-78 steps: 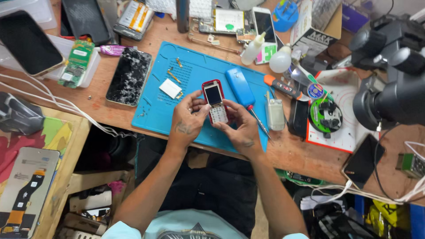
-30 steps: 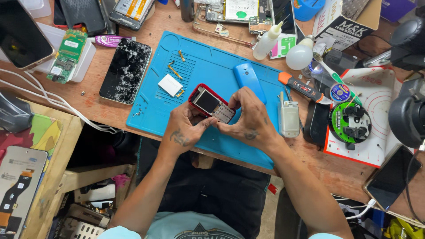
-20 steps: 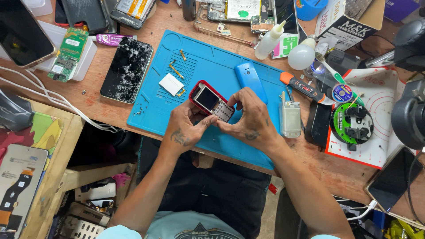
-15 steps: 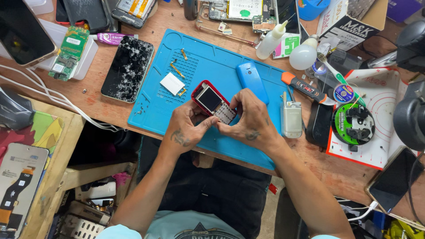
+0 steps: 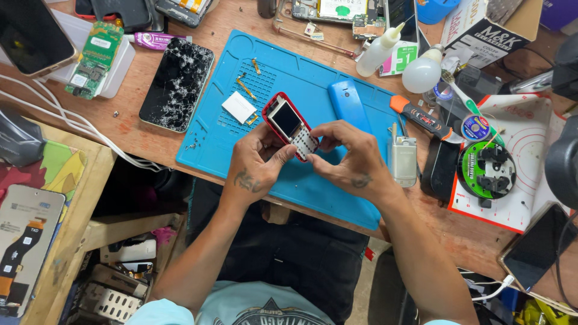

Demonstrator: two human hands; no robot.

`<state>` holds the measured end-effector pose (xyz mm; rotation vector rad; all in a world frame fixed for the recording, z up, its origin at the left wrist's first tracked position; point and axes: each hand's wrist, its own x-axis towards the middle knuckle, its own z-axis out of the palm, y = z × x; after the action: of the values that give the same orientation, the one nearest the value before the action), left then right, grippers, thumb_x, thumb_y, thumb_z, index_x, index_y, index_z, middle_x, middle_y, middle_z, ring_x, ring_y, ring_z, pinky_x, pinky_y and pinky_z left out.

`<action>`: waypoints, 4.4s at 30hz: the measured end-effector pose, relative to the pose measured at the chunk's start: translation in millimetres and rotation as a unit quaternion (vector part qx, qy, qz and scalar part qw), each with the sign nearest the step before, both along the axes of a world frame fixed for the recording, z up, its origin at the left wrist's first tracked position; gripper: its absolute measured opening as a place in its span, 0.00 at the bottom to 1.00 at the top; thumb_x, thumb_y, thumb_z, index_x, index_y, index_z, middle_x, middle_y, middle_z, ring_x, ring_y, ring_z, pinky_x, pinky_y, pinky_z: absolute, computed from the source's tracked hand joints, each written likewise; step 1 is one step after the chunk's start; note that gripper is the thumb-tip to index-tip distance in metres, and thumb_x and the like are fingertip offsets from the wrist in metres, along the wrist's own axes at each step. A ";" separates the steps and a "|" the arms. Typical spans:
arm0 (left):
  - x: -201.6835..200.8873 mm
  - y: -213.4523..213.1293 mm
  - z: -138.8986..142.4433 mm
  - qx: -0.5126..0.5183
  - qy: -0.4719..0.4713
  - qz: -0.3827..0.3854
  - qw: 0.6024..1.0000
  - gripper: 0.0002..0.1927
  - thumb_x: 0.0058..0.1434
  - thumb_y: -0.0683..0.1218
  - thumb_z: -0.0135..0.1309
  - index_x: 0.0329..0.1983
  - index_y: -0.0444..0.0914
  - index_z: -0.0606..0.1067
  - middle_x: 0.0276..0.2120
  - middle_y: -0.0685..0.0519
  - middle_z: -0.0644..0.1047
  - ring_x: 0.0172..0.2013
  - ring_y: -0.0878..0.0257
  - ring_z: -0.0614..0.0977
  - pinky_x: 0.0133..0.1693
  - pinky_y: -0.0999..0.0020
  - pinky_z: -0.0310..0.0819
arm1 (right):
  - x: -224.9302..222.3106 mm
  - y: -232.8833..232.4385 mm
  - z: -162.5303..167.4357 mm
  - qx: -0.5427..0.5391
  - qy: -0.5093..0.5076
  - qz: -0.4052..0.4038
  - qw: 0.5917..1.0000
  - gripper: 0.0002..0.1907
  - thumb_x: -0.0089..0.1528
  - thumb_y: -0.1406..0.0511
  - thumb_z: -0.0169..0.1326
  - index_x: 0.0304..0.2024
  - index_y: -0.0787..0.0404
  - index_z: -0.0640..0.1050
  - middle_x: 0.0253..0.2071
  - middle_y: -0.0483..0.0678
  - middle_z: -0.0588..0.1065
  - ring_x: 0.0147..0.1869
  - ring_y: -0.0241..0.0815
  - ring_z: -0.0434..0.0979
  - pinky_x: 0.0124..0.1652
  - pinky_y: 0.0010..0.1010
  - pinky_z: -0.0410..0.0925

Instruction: The person disassembles a red feature phone on a blue mat, using a screwdriver and a plastic pry tool to remove the back cover and separate the front panel. They manipulate internal components and cables while working at a cluttered electronics repair bench.

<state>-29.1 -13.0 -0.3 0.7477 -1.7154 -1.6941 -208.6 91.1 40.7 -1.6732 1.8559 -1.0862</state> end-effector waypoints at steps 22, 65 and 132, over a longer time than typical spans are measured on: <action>0.3 0.8 5.1 0.005 -0.014 -0.010 1.000 0.18 0.62 0.42 0.63 0.53 0.31 0.77 0.38 0.49 0.82 0.40 0.66 0.84 0.45 0.69 0.83 | 19.7 -0.2 -5.1 -0.093 0.231 0.016 0.968 0.30 0.55 0.70 0.64 0.59 0.71 0.71 0.37 0.58 0.78 0.41 0.55 0.80 0.44 0.41 0.73; 3.4 1.0 3.9 -0.007 -0.046 -0.057 0.997 0.13 0.63 0.42 0.59 0.49 0.31 0.78 0.37 0.48 0.84 0.39 0.64 0.86 0.43 0.68 0.84 | 28.1 4.4 -13.4 -0.112 0.298 0.055 0.946 0.45 0.54 0.73 0.55 0.71 0.81 0.52 0.45 0.69 0.75 0.45 0.60 0.78 0.50 0.46 0.72; -0.4 5.1 10.9 -0.022 -0.033 -0.010 0.999 0.38 0.58 0.45 0.64 0.71 0.35 0.64 0.39 0.48 0.83 0.40 0.63 0.87 0.44 0.68 0.86 | 12.4 6.7 -4.8 -0.079 0.148 0.029 0.986 0.42 0.55 0.69 0.66 0.69 0.67 0.63 0.45 0.61 0.80 0.46 0.52 0.85 0.46 0.36 0.77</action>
<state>-29.5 -7.9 10.6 0.7765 -1.8048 -1.6576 -196.3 97.8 35.9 -2.0615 1.9249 -1.0296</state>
